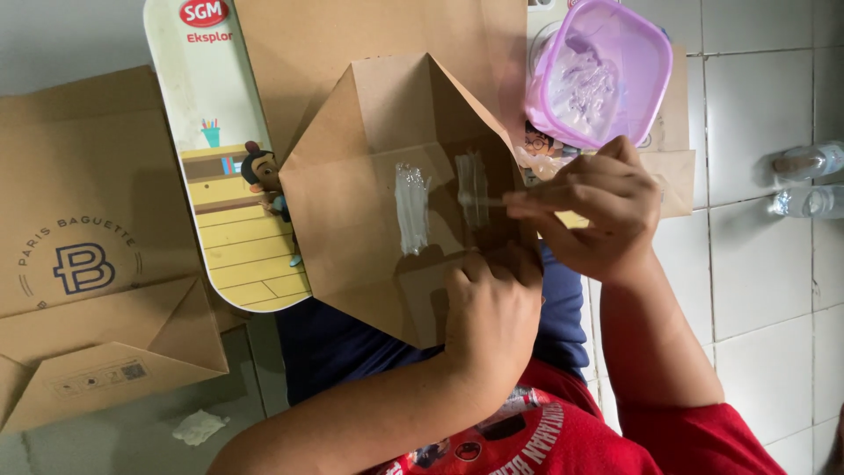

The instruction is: Applying glue to the bottom flaps of paper bags and folding them to seal the bottom.

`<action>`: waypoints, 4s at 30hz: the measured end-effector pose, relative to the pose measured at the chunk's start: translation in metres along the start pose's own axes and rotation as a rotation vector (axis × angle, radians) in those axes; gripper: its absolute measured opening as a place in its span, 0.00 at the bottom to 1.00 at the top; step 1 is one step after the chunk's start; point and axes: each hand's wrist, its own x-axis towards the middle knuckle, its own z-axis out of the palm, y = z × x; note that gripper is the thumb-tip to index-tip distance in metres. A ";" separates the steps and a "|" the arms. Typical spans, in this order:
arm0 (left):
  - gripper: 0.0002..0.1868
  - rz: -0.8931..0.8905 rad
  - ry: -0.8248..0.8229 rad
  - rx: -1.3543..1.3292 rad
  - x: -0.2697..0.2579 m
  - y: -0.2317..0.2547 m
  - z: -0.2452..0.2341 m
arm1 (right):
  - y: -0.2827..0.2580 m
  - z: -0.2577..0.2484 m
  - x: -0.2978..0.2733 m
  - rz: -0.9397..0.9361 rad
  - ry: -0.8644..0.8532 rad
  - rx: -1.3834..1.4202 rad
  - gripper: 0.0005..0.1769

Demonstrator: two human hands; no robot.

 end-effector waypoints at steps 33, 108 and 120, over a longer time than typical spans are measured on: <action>0.32 0.000 -0.016 -0.020 -0.005 0.007 0.014 | -0.012 -0.002 -0.002 -0.003 -0.066 -0.043 0.04; 0.34 -0.096 0.115 -0.099 0.020 -0.162 0.072 | -0.009 0.093 -0.021 0.283 -0.566 -0.408 0.66; 0.34 -0.091 0.128 -0.125 0.019 -0.164 0.073 | 0.025 0.007 -0.056 0.328 0.038 -0.221 0.12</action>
